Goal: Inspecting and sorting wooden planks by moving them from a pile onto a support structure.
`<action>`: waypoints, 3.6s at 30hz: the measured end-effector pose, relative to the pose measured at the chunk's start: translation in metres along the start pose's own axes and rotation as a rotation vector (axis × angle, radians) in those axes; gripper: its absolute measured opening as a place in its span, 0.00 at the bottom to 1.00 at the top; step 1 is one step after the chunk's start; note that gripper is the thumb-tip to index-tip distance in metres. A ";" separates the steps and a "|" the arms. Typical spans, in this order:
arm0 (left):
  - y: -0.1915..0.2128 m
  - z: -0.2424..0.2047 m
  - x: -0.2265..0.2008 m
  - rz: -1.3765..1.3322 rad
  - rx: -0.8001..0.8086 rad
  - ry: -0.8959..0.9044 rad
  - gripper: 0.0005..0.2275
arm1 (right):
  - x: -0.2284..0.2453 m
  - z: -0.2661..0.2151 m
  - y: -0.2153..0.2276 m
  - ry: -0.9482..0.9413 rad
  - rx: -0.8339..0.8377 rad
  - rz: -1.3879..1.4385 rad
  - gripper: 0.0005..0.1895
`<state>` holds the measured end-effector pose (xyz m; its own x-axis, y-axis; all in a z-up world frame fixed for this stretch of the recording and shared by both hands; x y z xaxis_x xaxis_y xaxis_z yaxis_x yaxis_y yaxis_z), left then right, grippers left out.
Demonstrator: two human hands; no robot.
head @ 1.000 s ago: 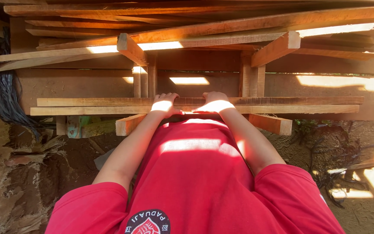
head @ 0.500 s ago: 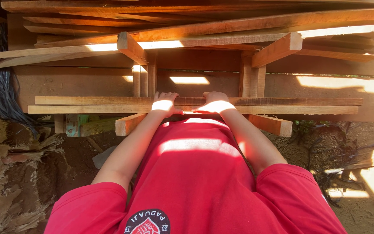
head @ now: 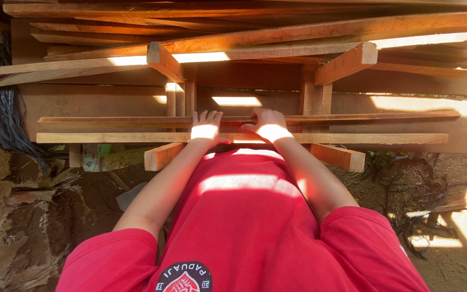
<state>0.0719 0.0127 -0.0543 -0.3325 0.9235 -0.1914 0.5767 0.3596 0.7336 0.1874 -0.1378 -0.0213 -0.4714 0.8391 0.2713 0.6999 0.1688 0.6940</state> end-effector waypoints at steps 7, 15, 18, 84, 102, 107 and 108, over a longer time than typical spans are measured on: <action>0.012 -0.009 -0.007 0.104 -0.104 0.007 0.53 | -0.001 -0.002 0.007 0.175 -0.534 0.039 0.34; -0.018 0.016 0.004 0.044 0.034 0.008 0.43 | -0.009 -0.002 0.002 -0.058 0.012 0.034 0.34; -0.033 0.028 0.009 0.036 0.083 0.007 0.42 | -0.018 0.000 -0.018 -0.083 0.137 -0.037 0.36; 0.292 0.058 0.007 0.399 -0.728 -0.236 0.10 | -0.020 0.044 0.278 0.167 -0.455 -0.618 0.41; 0.315 -0.060 -0.051 -0.105 -0.205 -0.267 0.27 | 0.015 -0.057 0.262 0.155 -0.058 -0.155 0.40; 0.281 -0.045 -0.051 -0.105 -0.147 -0.349 0.25 | 0.008 -0.057 0.242 0.156 -0.076 0.031 0.32; 0.277 -0.042 -0.053 -0.105 -0.140 -0.342 0.24 | 0.009 -0.056 0.237 0.191 -0.080 0.024 0.30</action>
<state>0.2175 0.0575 0.1863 -0.1024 0.8821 -0.4599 0.4376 0.4551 0.7755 0.3187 -0.1193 0.1832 -0.5534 0.7278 0.4050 0.6713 0.1019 0.7341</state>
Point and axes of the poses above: each hand's wrist, its own z-axis towards the middle knuckle, its own y-axis out of the back of the hand, x = y × z, the point moved 10 cm from there along z, towards the middle knuckle, and after that the axes turned 2 degrees about -y, right-handed, at the moved point
